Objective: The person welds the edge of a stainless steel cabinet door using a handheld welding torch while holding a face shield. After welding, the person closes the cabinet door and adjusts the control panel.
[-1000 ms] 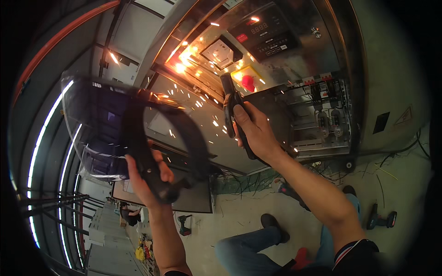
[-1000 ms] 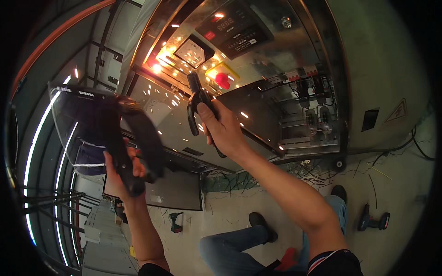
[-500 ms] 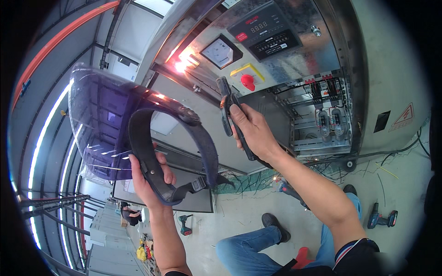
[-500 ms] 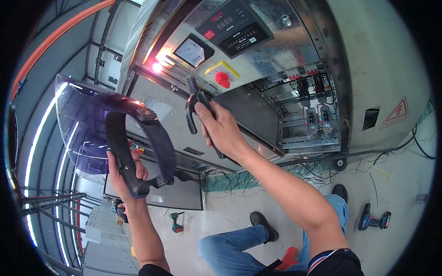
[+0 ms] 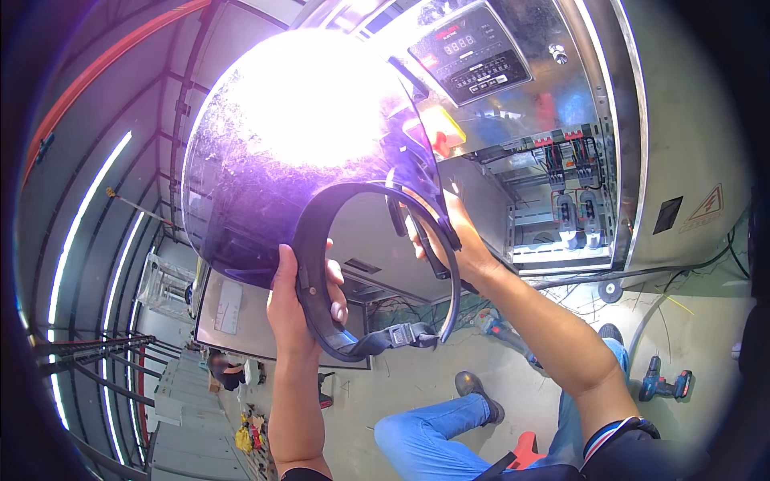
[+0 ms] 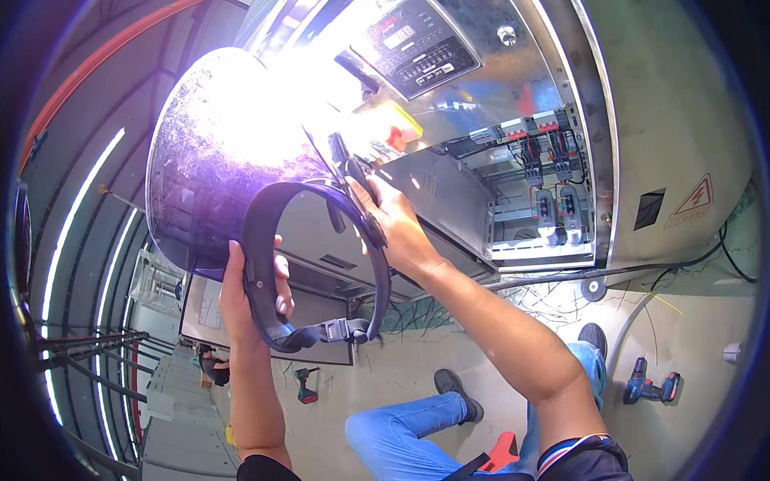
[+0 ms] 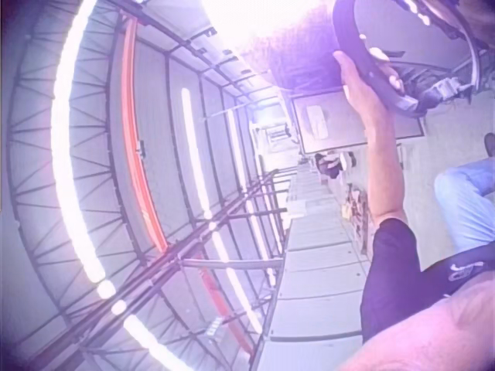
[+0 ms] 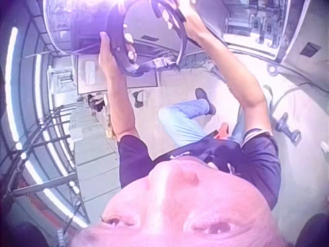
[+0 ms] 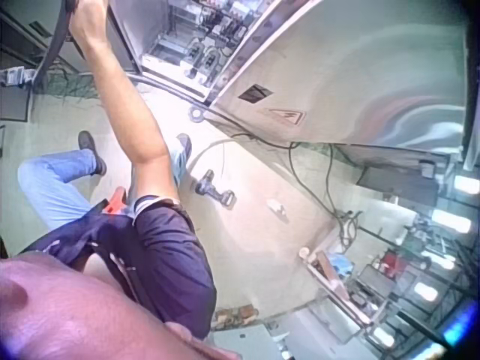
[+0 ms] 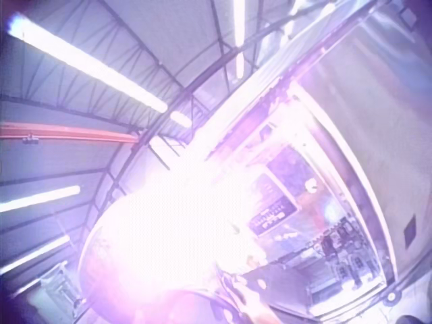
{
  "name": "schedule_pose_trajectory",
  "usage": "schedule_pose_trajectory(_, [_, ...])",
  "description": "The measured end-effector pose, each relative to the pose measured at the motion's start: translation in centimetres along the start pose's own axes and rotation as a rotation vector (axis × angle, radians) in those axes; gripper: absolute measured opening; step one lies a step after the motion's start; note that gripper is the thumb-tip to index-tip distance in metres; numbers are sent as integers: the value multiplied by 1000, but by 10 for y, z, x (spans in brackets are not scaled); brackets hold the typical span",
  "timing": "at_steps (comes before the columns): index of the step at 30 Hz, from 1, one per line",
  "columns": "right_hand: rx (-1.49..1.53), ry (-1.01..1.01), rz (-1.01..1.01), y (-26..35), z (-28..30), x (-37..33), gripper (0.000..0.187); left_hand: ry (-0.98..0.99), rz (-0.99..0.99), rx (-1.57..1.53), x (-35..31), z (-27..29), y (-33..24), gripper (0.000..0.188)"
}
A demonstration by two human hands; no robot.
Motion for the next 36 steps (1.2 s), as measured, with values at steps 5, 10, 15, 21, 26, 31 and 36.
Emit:
schedule_pose_trajectory(5, [-13, 0, 45, -8, 4, 7, 38, -68, 15, -71, -3, -3, -1, 60])
schedule_pose_trajectory(10, [77, -43, 61, -4, -1, 4, 49, -9, -229, -254, 5, 37, -3, 63])
schedule_pose_trajectory(15, [-17, -64, 7, 0, 1, 5, 55, -97, -313, -296, 8, 47, -14, 64])
schedule_pose_trajectory(21, [-34, -48, -24, 0, -1, 6, 54, -66, -275, -241, 3, 41, -11, 61])
schedule_pose_trajectory(26, [-23, -31, -31, -4, -2, 7, 54, -70, -260, -243, 4, 36, -9, 61])
schedule_pose_trajectory(31, [-28, -19, -35, -3, -2, 7, 53, -64, -179, -202, 2, 34, -9, 61])
schedule_pose_trajectory(36, [-63, -41, 4, 1, -3, 4, 59, -75, -64, -76, -1, 10, -5, 58])
Point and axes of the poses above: each hand's wrist, its own x-axis towards the middle knuckle, its own z-axis out of the back of the hand, y = z × x, the point moved 1 cm from there along x, towards the middle knuckle, and after that the axes turned 13 degrees about -y, right-handed, at the moved point
